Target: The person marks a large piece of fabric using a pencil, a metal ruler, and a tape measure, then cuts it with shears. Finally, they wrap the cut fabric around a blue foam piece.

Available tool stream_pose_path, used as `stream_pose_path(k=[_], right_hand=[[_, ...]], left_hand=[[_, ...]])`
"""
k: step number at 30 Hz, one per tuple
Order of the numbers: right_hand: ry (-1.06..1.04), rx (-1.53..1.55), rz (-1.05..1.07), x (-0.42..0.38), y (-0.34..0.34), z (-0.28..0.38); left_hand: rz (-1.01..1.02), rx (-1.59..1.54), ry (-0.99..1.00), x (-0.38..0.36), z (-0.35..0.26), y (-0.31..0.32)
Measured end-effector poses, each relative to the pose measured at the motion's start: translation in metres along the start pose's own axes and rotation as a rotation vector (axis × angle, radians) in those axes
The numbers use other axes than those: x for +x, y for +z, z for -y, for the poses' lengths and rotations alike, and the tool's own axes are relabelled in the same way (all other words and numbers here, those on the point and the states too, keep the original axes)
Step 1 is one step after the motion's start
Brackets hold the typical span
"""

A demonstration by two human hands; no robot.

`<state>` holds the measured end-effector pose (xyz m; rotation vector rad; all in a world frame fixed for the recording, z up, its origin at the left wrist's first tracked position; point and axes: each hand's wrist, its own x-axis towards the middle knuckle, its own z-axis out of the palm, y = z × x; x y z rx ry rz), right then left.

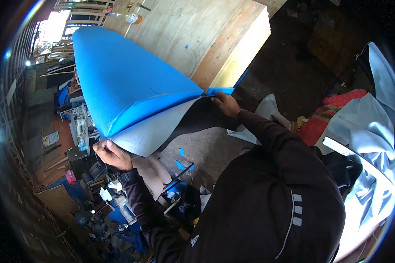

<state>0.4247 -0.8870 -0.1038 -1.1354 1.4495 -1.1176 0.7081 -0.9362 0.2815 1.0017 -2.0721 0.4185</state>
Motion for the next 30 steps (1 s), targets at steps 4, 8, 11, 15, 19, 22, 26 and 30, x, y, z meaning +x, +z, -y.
stream_pose_path(k=[4, 8, 11, 15, 19, 22, 26, 30], right_hand=[[-0.053, -0.001, 0.084, -0.026, 0.0, -0.016], [-0.078, -0.084, 0.146, -0.047, 0.005, -0.017], [-0.121, -0.063, 0.157, -0.049, 0.016, -0.024], [-0.101, -0.086, 0.192, -0.048, 0.016, -0.019], [-0.188, -0.087, 0.144, -0.047, 0.025, -0.033], [-0.174, -0.06, 0.159, -0.051, 0.018, -0.025], [-0.112, -0.088, 0.175, -0.051, 0.013, -0.019], [-0.081, -0.099, 0.188, -0.051, 0.006, -0.011]], left_hand=[[-0.016, -0.031, 0.008, -0.003, 0.005, 0.001], [-0.002, -0.045, -0.017, -0.006, 0.008, 0.0], [-0.013, -0.034, 0.0, -0.005, 0.009, 0.001], [-0.022, -0.013, 0.021, -0.005, 0.009, 0.001], [-0.028, -0.015, 0.023, -0.005, 0.009, 0.002], [-0.031, -0.001, 0.032, -0.006, 0.013, 0.002], [-0.035, 0.004, 0.042, -0.006, 0.015, 0.002], [-0.035, -0.008, 0.042, -0.006, 0.015, 0.002]])
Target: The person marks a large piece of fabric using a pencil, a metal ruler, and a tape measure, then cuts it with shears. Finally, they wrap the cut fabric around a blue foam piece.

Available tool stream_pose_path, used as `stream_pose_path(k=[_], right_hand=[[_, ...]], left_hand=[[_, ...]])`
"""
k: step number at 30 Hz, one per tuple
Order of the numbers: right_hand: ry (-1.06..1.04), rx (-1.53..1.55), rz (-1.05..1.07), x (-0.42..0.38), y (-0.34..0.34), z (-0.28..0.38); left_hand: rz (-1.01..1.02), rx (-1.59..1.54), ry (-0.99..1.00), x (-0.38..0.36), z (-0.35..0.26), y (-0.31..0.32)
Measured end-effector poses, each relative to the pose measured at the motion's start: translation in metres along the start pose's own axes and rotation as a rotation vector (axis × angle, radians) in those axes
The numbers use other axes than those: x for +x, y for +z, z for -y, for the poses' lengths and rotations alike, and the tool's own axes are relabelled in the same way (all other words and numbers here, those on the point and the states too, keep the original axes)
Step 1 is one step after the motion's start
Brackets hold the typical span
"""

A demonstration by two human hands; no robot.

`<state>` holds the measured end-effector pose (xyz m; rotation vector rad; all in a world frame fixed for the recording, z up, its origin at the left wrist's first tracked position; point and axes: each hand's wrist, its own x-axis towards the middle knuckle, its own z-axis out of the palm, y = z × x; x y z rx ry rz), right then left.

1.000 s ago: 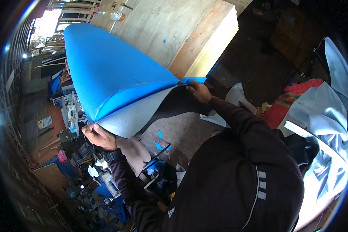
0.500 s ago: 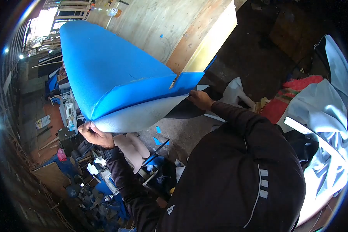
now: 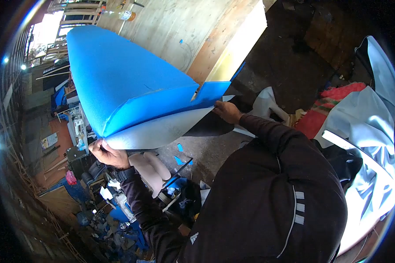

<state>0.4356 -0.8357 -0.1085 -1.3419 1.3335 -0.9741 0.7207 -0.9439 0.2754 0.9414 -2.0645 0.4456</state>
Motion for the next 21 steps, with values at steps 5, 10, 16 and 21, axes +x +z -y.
stream_pose_path(k=[5, 10, 16, 21], right_hand=[[-0.001, 0.022, -0.021, 0.0016, 0.0028, -0.005], [0.009, 0.008, -0.003, 0.0016, -0.0001, -0.0067], [0.003, -0.03, 0.025, 0.0024, -0.001, -0.0077], [-0.013, -0.025, -0.003, 0.0018, -0.0016, -0.0076]], left_hand=[[0.002, 0.011, -0.004, 0.0004, -0.0027, 0.0002], [0.004, 0.006, -0.004, 0.0012, -0.0035, 0.0003], [-0.003, 0.014, -0.001, 0.0007, -0.0042, 0.0004], [-0.002, 0.017, 0.002, 0.0007, -0.0037, 0.0005]])
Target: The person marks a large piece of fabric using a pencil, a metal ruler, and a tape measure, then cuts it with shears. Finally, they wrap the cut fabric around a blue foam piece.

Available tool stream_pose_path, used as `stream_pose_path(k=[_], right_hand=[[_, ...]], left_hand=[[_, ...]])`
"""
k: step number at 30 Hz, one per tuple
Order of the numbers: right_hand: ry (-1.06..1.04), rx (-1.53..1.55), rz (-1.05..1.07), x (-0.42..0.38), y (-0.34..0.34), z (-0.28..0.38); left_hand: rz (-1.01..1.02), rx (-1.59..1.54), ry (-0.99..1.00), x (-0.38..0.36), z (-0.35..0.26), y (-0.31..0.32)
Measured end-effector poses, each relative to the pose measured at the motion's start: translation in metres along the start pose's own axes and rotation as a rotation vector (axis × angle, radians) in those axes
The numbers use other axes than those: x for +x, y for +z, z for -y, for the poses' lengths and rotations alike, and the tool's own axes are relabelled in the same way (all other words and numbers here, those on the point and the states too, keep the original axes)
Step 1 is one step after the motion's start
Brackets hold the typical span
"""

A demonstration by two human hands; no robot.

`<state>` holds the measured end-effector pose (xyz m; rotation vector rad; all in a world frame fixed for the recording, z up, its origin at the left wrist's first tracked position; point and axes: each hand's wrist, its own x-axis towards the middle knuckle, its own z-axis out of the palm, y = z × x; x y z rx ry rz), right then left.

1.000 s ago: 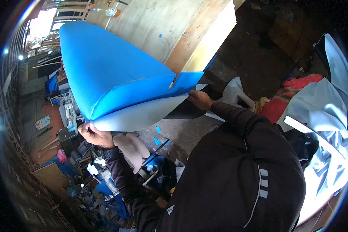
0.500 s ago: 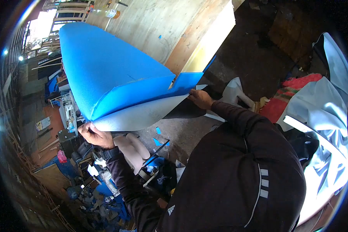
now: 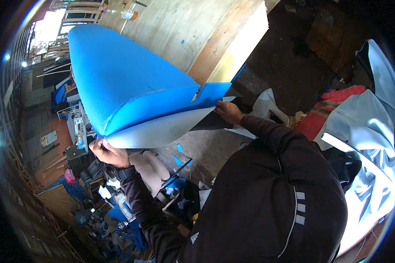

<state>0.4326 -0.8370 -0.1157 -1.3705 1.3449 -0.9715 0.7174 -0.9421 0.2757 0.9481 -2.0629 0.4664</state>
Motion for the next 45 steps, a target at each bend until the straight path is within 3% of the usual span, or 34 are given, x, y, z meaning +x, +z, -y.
stream_pose_path(k=[14, 32, 45], right_hand=[[-0.027, 0.032, -0.063, 0.004, 0.006, -0.011], [0.087, 0.033, 0.032, 0.003, -0.012, 0.008], [0.01, 0.039, -0.042, 0.006, -0.004, -0.004]], left_hand=[[-0.01, -0.019, 0.005, 0.0, 0.0, 0.001], [0.021, -0.019, -0.006, -0.001, 0.001, -0.001], [0.01, -0.047, -0.015, -0.001, 0.001, 0.001]])
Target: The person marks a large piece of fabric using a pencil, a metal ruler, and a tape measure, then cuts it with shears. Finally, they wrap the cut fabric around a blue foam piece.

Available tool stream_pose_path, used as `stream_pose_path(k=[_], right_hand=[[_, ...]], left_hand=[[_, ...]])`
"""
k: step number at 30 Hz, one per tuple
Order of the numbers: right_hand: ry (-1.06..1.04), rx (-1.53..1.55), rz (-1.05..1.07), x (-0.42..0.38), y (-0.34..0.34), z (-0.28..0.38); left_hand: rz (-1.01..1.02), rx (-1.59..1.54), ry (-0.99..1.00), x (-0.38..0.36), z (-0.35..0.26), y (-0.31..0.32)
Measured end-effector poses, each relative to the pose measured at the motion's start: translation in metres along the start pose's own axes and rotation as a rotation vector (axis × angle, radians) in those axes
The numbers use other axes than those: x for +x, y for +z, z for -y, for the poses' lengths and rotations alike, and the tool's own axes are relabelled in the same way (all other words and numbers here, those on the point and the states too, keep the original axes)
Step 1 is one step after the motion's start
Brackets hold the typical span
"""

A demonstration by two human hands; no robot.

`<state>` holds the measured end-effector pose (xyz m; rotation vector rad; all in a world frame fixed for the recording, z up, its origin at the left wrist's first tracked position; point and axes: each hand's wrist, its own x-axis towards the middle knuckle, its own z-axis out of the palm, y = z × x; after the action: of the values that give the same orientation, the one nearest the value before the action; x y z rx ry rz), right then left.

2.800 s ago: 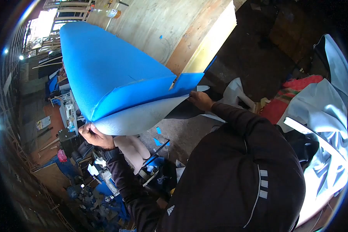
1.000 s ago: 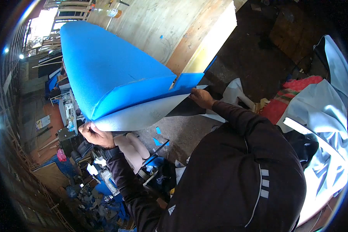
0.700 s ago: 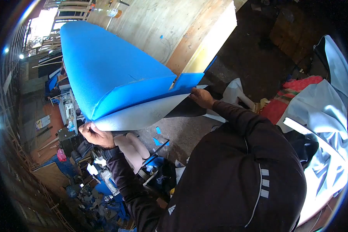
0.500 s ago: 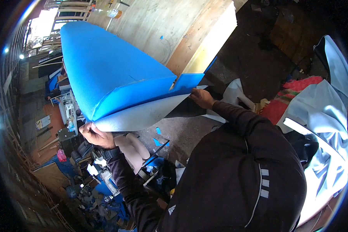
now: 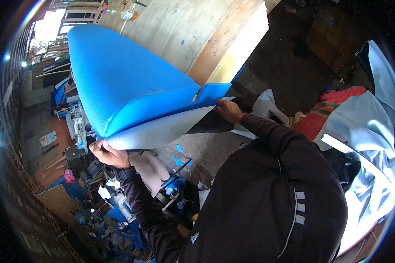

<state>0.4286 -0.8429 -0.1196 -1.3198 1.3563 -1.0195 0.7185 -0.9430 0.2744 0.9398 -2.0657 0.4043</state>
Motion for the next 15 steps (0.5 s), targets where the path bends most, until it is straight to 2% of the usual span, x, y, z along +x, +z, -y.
stream_pose_path(k=[15], right_hand=[[0.044, 0.018, 0.01, 0.0, -0.005, 0.007]], left_hand=[[-0.014, 0.035, 0.014, 0.002, -0.002, 0.001]])
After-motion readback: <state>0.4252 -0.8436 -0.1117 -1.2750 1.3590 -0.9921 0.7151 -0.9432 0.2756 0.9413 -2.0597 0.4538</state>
